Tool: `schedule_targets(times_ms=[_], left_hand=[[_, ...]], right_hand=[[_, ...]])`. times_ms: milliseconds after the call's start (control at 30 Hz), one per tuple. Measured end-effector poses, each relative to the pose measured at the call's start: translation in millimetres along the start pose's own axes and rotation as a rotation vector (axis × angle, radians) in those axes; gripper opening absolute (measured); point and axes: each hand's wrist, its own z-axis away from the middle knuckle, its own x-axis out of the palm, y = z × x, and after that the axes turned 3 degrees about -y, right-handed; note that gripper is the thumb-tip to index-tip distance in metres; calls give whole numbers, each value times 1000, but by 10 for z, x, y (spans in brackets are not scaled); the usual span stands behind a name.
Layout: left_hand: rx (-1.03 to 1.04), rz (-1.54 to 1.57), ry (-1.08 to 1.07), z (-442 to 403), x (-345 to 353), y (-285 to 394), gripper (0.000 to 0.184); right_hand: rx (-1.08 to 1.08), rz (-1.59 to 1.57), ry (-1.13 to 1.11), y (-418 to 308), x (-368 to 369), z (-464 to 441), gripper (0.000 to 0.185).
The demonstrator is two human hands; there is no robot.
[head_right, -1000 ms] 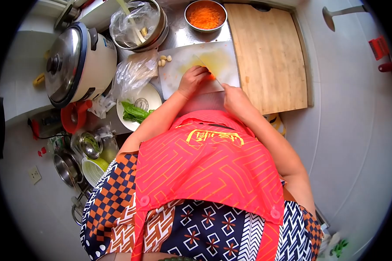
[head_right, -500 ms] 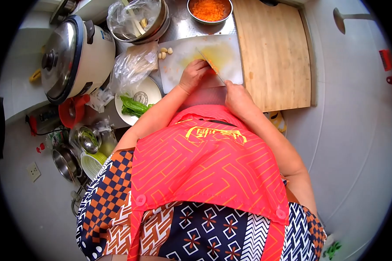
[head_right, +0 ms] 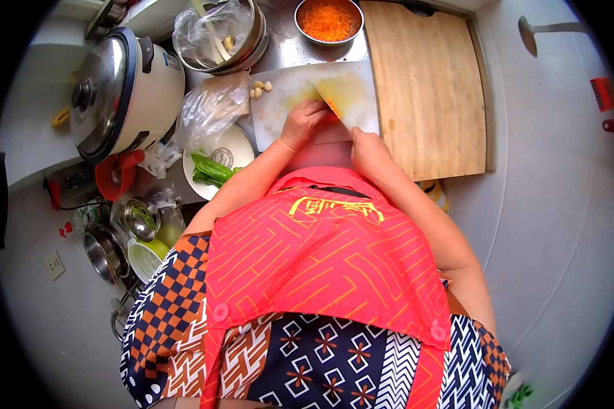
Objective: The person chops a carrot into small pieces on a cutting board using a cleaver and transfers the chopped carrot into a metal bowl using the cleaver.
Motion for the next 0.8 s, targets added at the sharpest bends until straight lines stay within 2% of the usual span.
schedule_targets(times_ms=[200,800], left_hand=[[15,-18,7,-3,17,2,22],[8,-10,1,23,54,-28,21]], right_hand=[[-67,-23,28,46,-44,-31,21],[2,56,-70,-88,-207,103,20]])
